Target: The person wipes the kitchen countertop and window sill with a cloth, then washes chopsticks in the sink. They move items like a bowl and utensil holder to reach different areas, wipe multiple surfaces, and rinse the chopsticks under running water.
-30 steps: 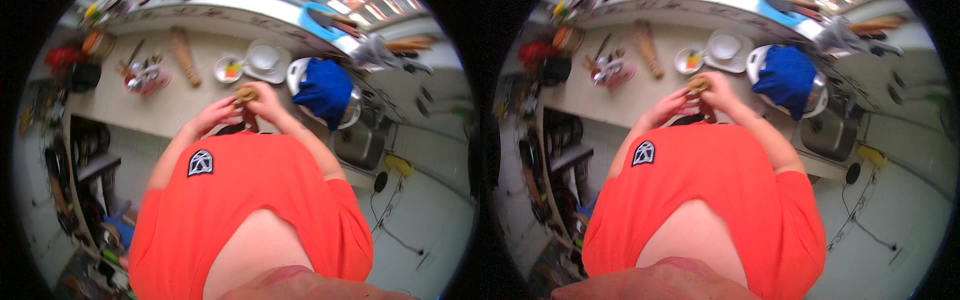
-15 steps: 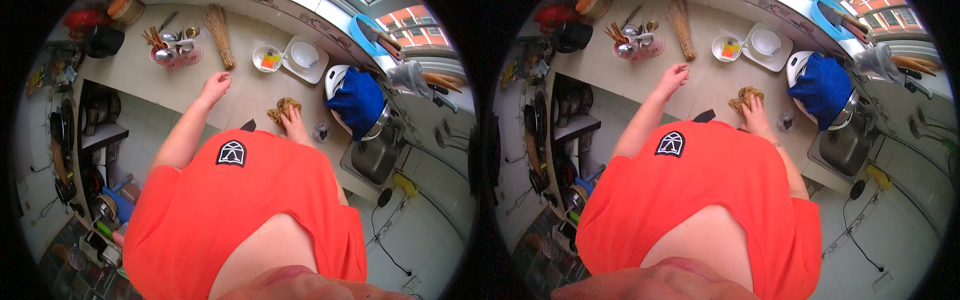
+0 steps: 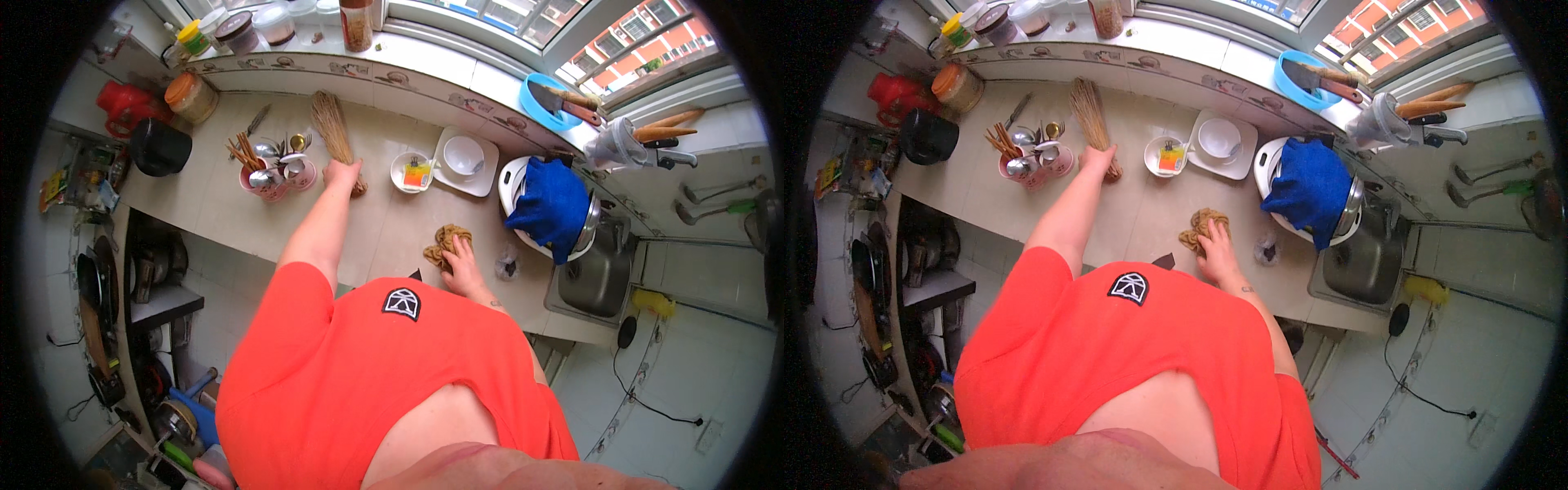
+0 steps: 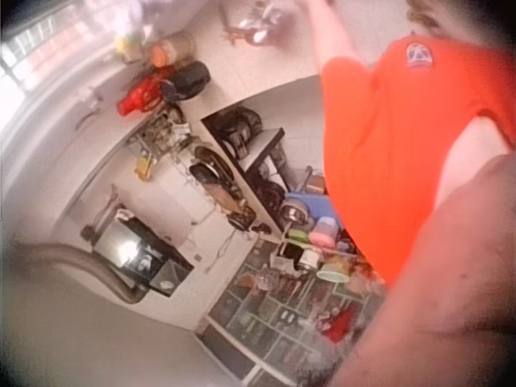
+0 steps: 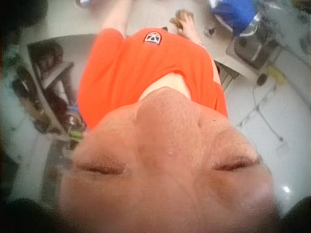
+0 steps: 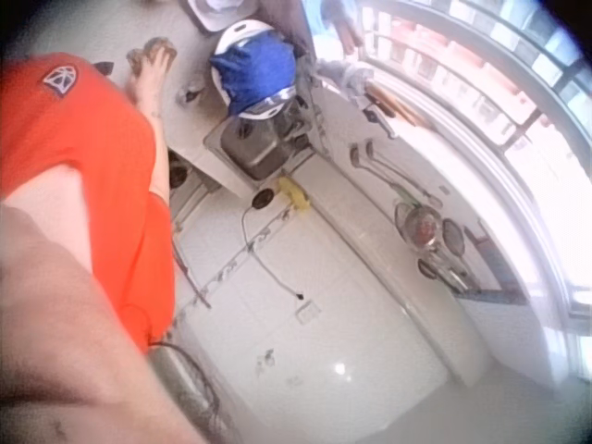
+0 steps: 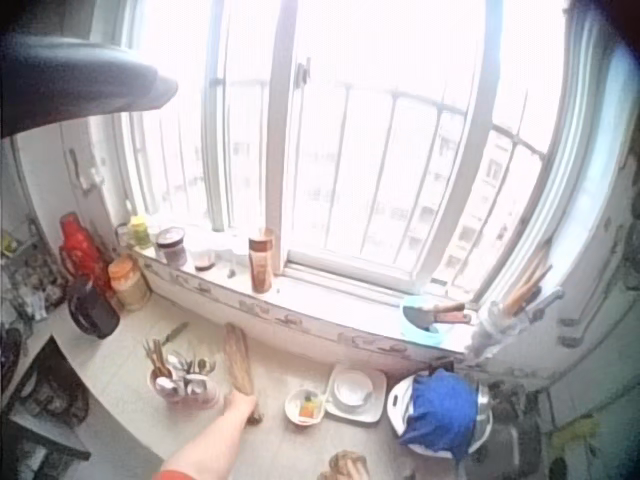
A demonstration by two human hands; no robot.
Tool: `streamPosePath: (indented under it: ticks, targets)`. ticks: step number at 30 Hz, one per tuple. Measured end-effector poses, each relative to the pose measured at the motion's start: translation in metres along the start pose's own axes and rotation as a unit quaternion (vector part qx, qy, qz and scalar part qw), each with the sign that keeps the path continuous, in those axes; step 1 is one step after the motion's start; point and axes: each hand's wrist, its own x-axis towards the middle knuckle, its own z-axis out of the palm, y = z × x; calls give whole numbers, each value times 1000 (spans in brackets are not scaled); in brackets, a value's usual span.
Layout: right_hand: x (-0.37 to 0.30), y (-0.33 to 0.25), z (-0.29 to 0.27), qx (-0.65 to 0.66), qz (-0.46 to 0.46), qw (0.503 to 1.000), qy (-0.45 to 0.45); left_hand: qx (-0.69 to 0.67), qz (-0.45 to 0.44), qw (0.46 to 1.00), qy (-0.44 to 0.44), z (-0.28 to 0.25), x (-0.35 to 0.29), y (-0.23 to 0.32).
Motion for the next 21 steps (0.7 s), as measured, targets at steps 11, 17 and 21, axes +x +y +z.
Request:
streamPosePath:
  ticks: [11,17,21]
  targets:
    - [0,-3,-1,87,30,996,11,-396,-34,866,-303,-29,-52,-32]
    - [7,5,-5,90,12,996,-11,-388,163,855,-303,-51,-117,-9]
    - [14,8,-10,90,18,995,-39,-372,216,834,-345,-60,-120,5]
